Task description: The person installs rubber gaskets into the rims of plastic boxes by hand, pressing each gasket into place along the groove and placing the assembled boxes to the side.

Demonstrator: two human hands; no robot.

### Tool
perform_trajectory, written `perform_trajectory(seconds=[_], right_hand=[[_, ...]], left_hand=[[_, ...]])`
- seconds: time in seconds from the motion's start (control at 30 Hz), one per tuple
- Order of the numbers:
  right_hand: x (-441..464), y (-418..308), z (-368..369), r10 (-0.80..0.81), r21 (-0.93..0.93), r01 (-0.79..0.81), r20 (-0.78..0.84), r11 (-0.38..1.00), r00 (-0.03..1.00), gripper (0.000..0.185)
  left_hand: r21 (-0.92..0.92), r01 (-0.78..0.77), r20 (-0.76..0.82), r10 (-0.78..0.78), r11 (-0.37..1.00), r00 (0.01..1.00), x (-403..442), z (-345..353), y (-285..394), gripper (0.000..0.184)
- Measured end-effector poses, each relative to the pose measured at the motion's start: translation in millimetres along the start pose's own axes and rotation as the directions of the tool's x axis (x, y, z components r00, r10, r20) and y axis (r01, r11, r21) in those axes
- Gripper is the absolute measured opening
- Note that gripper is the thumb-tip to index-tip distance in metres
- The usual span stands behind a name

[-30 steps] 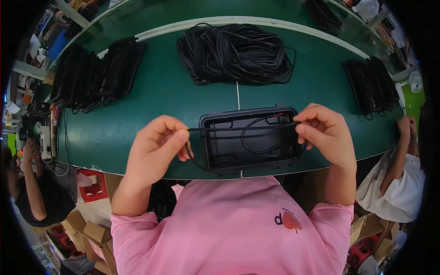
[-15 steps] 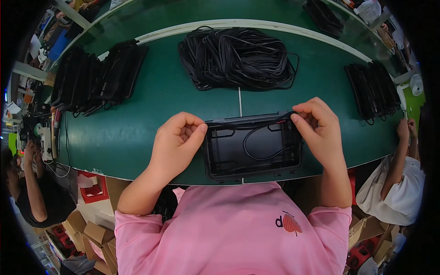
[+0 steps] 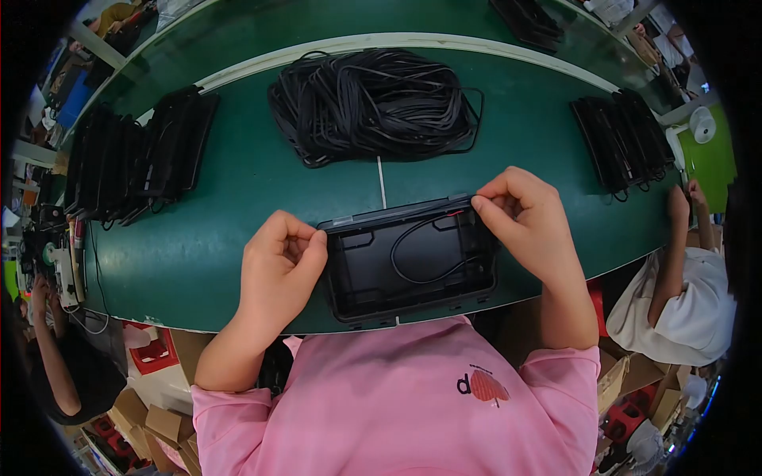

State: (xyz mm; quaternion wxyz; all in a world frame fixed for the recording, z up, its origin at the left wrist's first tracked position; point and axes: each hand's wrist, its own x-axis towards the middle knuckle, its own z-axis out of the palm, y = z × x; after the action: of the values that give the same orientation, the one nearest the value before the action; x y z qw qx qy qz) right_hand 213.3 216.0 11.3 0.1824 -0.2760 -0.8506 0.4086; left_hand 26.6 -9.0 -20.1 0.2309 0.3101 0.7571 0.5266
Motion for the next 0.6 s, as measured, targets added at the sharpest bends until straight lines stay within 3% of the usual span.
perform_trajectory(seconds=[0.33,0.43,0.5,0.53,0.6], right_hand=[[-1,1,-2,-0.019,-0.008,0.019,0.024,1.000,1.000,0.011],[4,10,-4,0.095,0.112,-0.107,0.105,0.988,0.990,0.010],[9,20,-4,0.168,0.400,-0.255,0.241,0.880,0.956,0.010],[11,17,-6,0.169,0.398,-0.255,0.238,0.881,0.957,0.010],[13,7,-11,0.313,0.456,-0.436,0.322,0.776,0.894,0.016]], left_hand=[[0.017,-0.031,0.008,0.031,0.999,0.999,1,0,0,0.015],[0.012,0.040,0.063,-0.041,0.999,0.997,1,-5,-2,0.012],[0.004,0.070,0.087,-0.070,0.998,0.994,3,-6,-1,0.009],[-0.072,0.144,0.068,-0.139,0.987,0.988,4,-6,3,0.006],[-0.183,0.211,0.059,-0.204,0.960,0.977,6,-7,4,0.011]])
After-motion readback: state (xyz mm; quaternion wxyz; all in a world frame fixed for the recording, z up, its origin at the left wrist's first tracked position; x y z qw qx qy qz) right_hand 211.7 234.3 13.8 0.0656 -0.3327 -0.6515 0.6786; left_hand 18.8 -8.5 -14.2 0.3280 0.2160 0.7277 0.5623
